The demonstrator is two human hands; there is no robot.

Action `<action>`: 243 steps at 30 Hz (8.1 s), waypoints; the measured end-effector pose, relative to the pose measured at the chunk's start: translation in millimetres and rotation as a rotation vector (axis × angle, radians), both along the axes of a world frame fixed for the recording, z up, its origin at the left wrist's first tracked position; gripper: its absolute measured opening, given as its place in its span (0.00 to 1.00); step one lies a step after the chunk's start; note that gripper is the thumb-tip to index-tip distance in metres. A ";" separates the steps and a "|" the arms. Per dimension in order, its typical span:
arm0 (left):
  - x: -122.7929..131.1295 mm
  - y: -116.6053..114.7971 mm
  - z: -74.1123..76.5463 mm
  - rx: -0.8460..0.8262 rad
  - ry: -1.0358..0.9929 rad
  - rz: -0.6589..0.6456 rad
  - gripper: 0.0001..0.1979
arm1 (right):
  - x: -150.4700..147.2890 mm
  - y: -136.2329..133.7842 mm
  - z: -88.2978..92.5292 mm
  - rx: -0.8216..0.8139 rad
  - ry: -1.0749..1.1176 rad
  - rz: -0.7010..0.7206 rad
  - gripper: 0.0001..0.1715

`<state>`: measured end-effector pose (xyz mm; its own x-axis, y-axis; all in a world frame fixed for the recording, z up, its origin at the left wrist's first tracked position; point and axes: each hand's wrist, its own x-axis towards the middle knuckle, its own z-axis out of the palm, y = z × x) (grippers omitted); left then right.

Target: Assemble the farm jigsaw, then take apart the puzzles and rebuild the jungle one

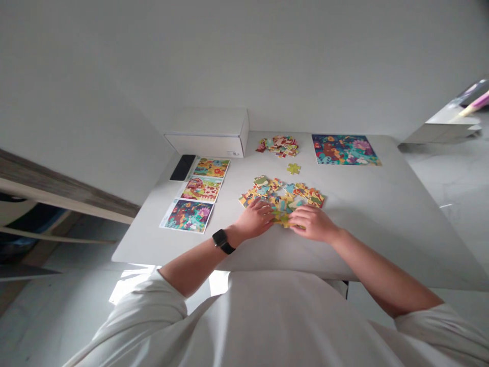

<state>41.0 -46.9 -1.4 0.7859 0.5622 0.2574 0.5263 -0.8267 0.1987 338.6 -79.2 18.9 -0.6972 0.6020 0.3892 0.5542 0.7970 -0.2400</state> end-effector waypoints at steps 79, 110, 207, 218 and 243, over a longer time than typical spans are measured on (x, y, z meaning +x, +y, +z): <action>-40.2 50.5 0.4 -0.194 -0.266 0.529 0.26 | 6.0 82.1 -12.3 -0.206 -0.062 -0.779 0.19; 28.5 98.5 -17.7 -0.214 -0.123 0.300 0.27 | -0.1 150.4 -6.0 -0.360 0.381 -0.703 0.18; -43.9 17.1 17.9 -0.275 -0.057 0.649 0.29 | -7.8 23.2 8.1 -0.585 0.289 -0.559 0.10; 9.6 20.3 21.5 -0.083 -0.076 0.373 0.20 | -74.1 -28.8 -8.0 -0.296 -0.113 -0.093 0.20; -12.4 6.0 16.6 -0.016 -0.208 0.074 0.12 | -33.7 -41.8 -23.5 -0.117 0.033 -0.076 0.08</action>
<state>28.6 -40.9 15.2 0.6734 0.6214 0.4005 0.5313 -0.7835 0.3221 305.0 -121.0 -4.5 -0.6360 0.6949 0.3355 0.6021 0.7188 -0.3475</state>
